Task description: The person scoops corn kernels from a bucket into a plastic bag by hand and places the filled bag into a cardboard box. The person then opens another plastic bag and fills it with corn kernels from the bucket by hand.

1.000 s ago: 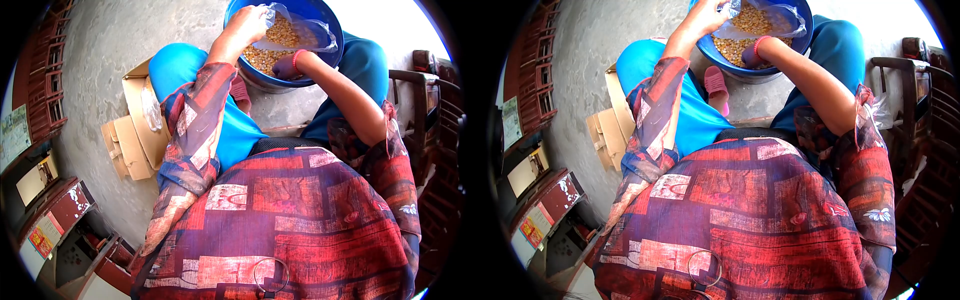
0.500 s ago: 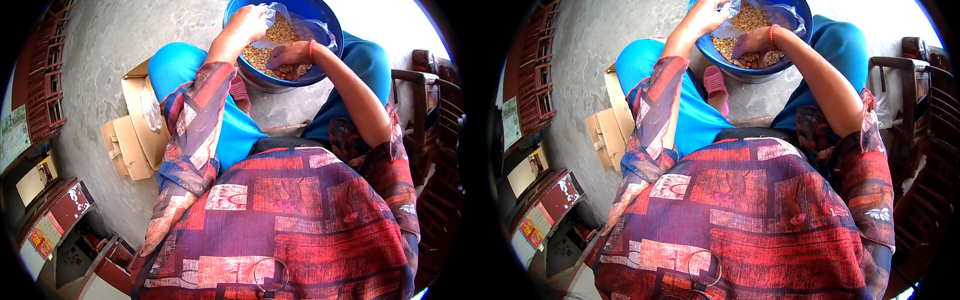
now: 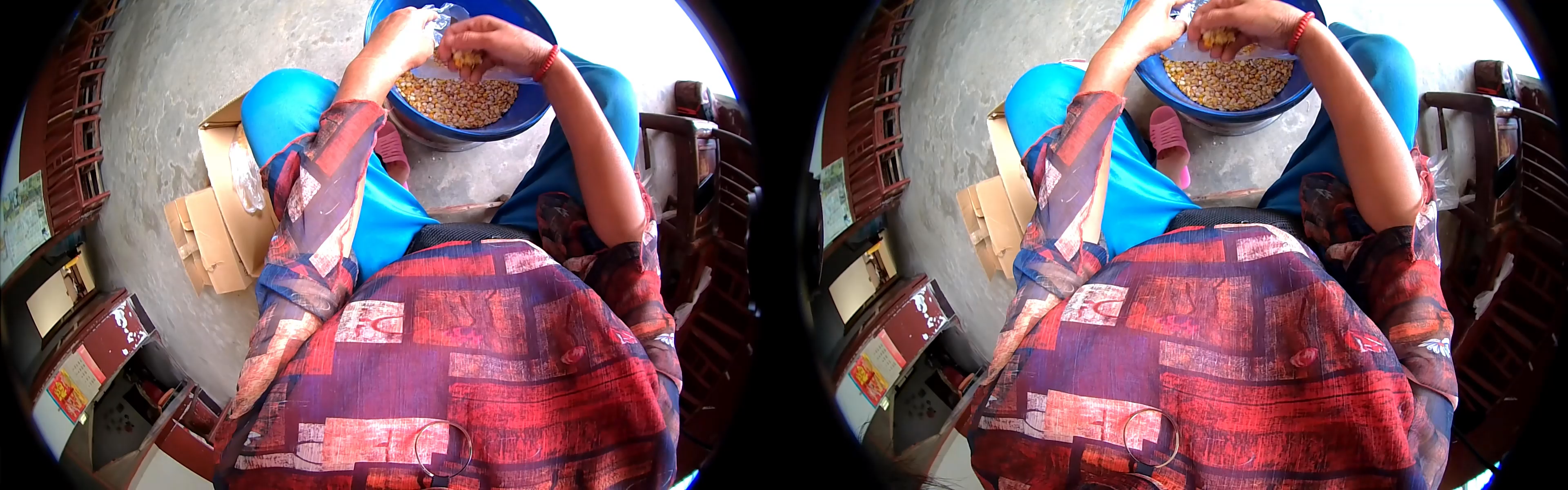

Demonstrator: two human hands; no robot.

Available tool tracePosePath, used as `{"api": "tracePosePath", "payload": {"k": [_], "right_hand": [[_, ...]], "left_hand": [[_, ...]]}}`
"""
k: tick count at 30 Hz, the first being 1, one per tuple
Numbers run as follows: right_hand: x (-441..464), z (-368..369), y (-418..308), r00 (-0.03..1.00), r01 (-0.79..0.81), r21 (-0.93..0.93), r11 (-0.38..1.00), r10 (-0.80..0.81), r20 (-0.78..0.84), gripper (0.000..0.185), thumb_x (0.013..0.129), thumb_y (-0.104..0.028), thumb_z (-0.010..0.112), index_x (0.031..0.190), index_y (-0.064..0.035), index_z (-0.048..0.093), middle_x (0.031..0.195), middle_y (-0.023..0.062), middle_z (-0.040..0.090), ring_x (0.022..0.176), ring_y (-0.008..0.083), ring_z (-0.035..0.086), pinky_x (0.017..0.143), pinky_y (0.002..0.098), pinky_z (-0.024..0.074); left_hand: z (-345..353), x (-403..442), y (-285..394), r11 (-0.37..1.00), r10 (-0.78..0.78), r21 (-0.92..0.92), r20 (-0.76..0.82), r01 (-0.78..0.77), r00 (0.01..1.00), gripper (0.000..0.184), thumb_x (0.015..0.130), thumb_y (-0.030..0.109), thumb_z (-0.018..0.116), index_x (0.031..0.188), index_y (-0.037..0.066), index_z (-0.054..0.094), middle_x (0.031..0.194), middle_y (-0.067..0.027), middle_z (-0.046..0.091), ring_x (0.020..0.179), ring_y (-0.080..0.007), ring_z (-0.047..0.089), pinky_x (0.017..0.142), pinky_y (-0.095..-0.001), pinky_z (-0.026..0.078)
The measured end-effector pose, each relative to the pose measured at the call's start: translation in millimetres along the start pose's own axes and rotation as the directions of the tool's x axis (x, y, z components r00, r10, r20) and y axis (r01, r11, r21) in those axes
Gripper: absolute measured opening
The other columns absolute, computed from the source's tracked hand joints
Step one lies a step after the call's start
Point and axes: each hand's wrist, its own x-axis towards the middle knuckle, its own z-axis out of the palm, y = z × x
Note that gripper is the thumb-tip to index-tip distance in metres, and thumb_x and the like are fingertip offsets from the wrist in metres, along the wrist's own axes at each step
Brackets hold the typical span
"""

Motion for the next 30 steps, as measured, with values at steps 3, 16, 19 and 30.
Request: {"api": "tracePosePath", "payload": {"k": [3, 16, 19, 30], "right_hand": [[7, -19, 12, 0.989, 0.024, 0.371, 0.928, 0.031, -0.143, 0.03, 0.086, -0.021, 0.054, 0.109, -0.0022, 0.058, 0.093, 0.0074, 0.064, 0.086, 0.0156, 0.061, 0.079, 0.0293, 0.0494], [9, -21, 15, 0.902, 0.059, -0.216, 0.974, -0.145, -0.406, 0.025, 0.083, -0.022, 0.057, 0.092, 0.0012, 0.062, 0.079, 0.0045, 0.063, 0.071, 0.0102, 0.057, 0.064, 0.0242, 0.0473], [7, -13, 15, 0.975, 0.098, -0.274, 0.957, -0.148, -0.166, 0.028, 0.091, -0.027, 0.047, 0.099, -0.0038, 0.06, 0.084, 0.0025, 0.061, 0.078, 0.0084, 0.059, 0.064, 0.0216, 0.0518], [60, 39, 101, 0.901, 0.212, -0.844, 0.493, 0.235, 0.364, 0.032, 0.078, -0.017, 0.052, 0.106, -0.0036, 0.059, 0.101, 0.0142, 0.06, 0.094, 0.0282, 0.056, 0.081, 0.0371, 0.046]], "left_hand": [[-2, -1, 3, 0.999, -0.019, -0.043, 0.012, 0.02, 1.0, 0.023, 0.078, 0.014, 0.049, 0.096, 0.003, 0.06, 0.092, -0.0241, 0.058, 0.088, -0.0404, 0.054, 0.075, -0.0429, 0.045], [3, -2, -1, 0.999, -0.036, -0.003, -0.059, 0.036, 0.998, 0.024, 0.078, 0.013, 0.048, 0.098, 0.004, 0.059, 0.092, -0.0242, 0.058, 0.091, -0.0409, 0.054, 0.077, -0.0439, 0.044], [4, -3, -1, 0.999, -0.042, 0.019, -0.054, 0.044, 0.998, 0.026, 0.078, 0.012, 0.047, 0.1, 0.004, 0.059, 0.092, -0.0246, 0.058, 0.091, -0.0408, 0.054, 0.077, -0.0434, 0.044], [9, 0, -9, 0.998, 0.026, -0.052, -0.08, -0.03, 0.996, 0.026, 0.075, 0.01, 0.052, 0.098, 0.001, 0.06, 0.091, -0.0239, 0.059, 0.089, -0.0397, 0.056, 0.075, -0.0412, 0.045]]}}
